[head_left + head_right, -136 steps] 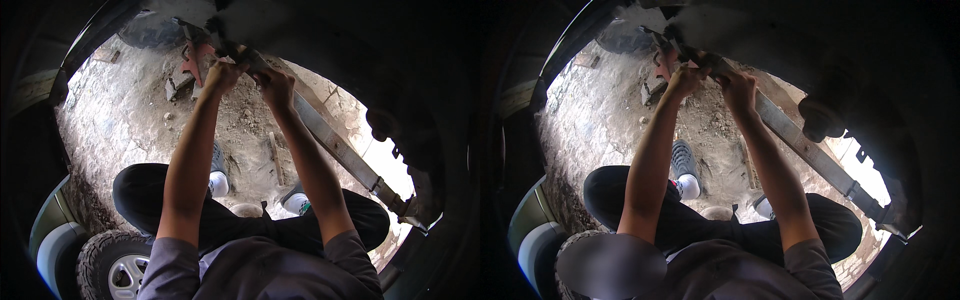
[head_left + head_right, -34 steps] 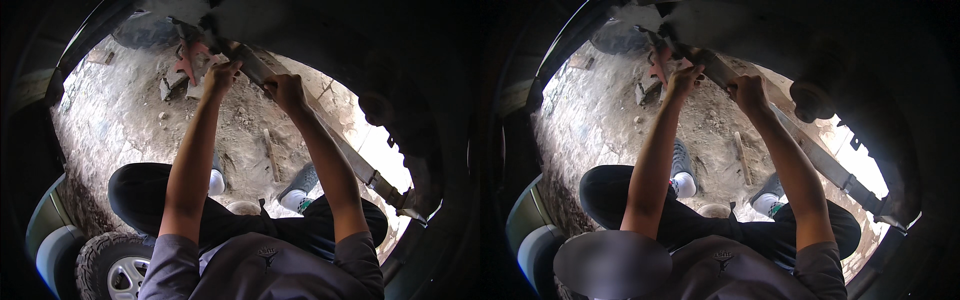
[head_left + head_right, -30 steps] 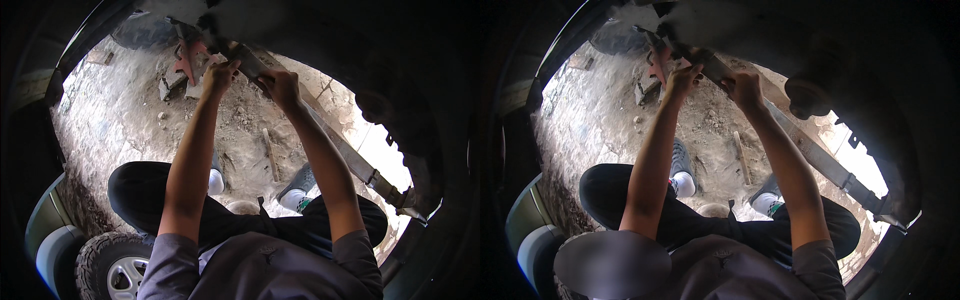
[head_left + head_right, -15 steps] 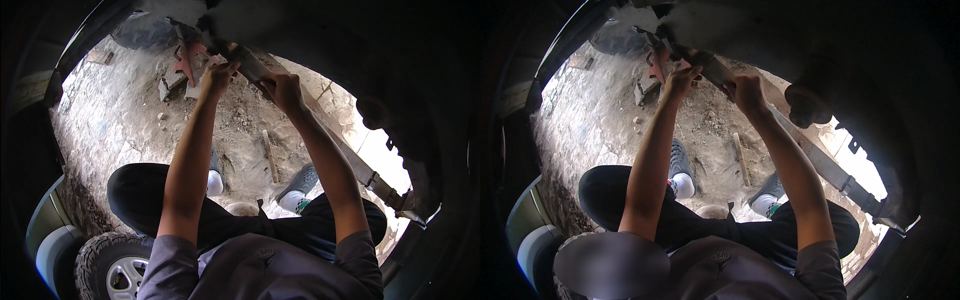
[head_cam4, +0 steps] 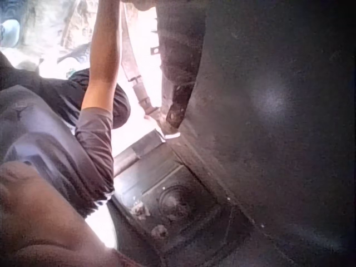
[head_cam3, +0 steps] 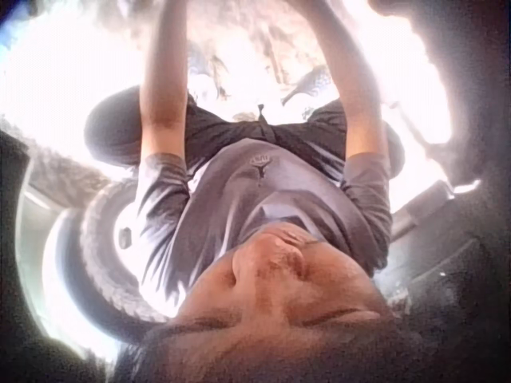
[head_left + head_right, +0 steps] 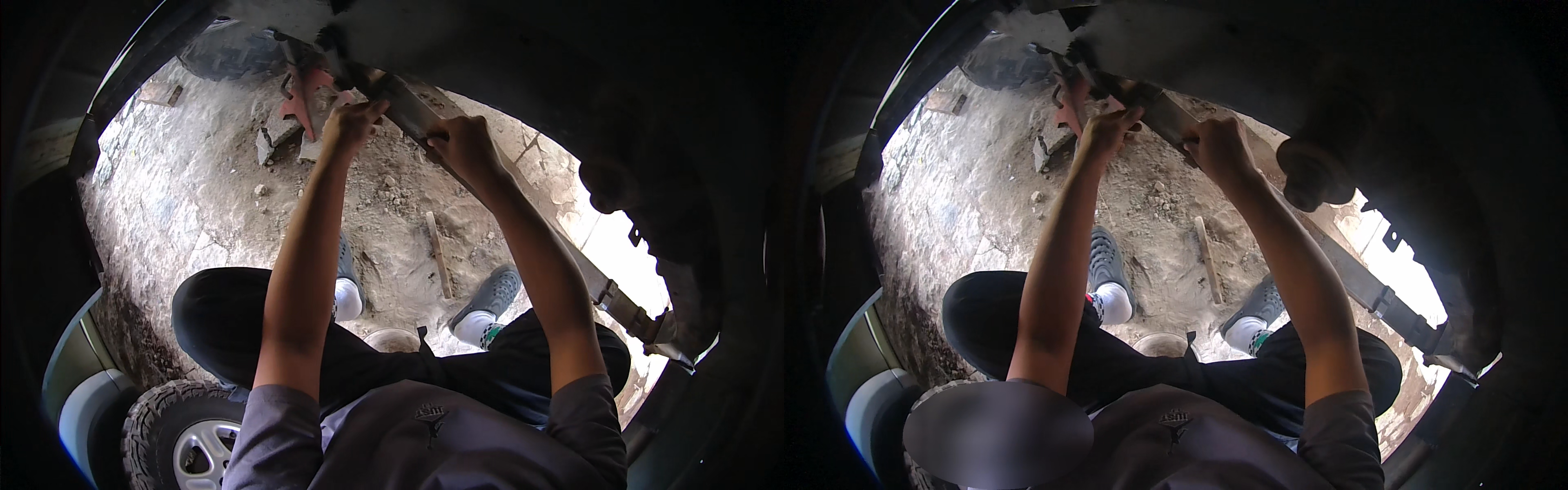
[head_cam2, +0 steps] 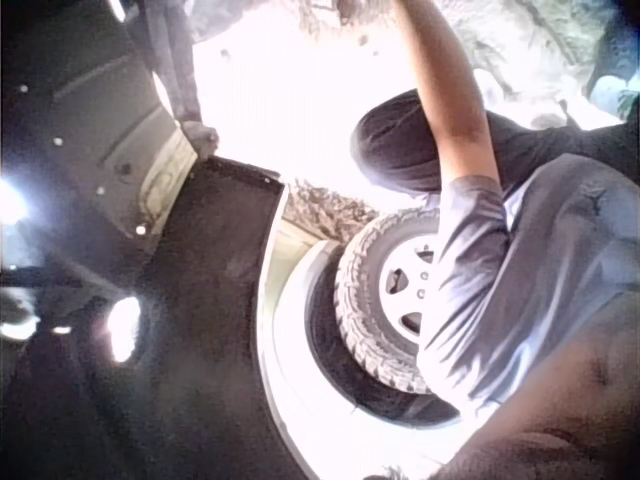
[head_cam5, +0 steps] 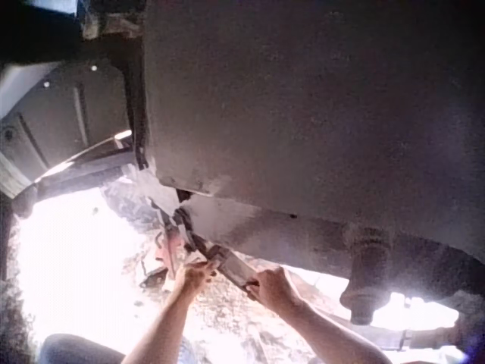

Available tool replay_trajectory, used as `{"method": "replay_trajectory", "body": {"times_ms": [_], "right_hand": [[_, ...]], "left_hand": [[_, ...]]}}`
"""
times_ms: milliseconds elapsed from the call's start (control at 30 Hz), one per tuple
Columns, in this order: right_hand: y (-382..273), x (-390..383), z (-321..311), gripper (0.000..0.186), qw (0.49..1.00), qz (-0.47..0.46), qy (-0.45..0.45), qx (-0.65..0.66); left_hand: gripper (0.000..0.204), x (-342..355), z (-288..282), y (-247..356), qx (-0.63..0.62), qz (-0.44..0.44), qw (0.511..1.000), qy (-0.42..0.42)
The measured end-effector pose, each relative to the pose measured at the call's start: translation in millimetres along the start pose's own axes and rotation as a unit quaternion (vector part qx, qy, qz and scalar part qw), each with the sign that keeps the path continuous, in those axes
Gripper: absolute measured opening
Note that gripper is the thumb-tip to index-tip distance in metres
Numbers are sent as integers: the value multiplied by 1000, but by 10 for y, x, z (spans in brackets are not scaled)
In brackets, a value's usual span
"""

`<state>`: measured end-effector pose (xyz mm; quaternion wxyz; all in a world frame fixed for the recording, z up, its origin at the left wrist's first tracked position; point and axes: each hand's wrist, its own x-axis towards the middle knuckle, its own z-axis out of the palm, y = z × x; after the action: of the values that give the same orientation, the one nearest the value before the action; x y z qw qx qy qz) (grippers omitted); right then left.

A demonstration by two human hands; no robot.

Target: The person is sitting beneath a vehicle, working on a metal suspension component. They use their hands to manipulate a small metal part, possibly a clip or fastener, on the component. The person repeatedly adjusts and repositions the part throughout the clip.

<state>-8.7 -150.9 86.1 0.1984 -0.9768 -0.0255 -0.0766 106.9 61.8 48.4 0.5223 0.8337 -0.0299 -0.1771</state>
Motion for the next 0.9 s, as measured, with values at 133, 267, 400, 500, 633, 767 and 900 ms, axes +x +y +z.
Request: {"method": "replay_trajectory", "body": {"times_ms": [133,267,400,500,633,767,900], "right_hand": [[19,-51,143,17,995,38,60,68],[-26,-19,238,17,994,42,90,48],[-79,-142,206,16,993,68,71,65],[-159,-197,330,10,983,45,140,110],[-157,-125,301,14,988,101,115,27],[-144,-151,264,15,987,96,119,40],[-148,-140,240,15,994,73,80,34]], "left_hand": [[48,-19,32,-2,-5,17,1000,5],[51,-7,14,1,-20,-2,1000,-20],[49,5,11,-17,-20,-3,1000,-13],[47,33,14,-75,-4,20,1000,9],[47,3,23,-30,-2,17,1000,1],[46,-32,35,-20,-15,15,1000,4],[46,8,35,-76,-45,8,999,3]]}}
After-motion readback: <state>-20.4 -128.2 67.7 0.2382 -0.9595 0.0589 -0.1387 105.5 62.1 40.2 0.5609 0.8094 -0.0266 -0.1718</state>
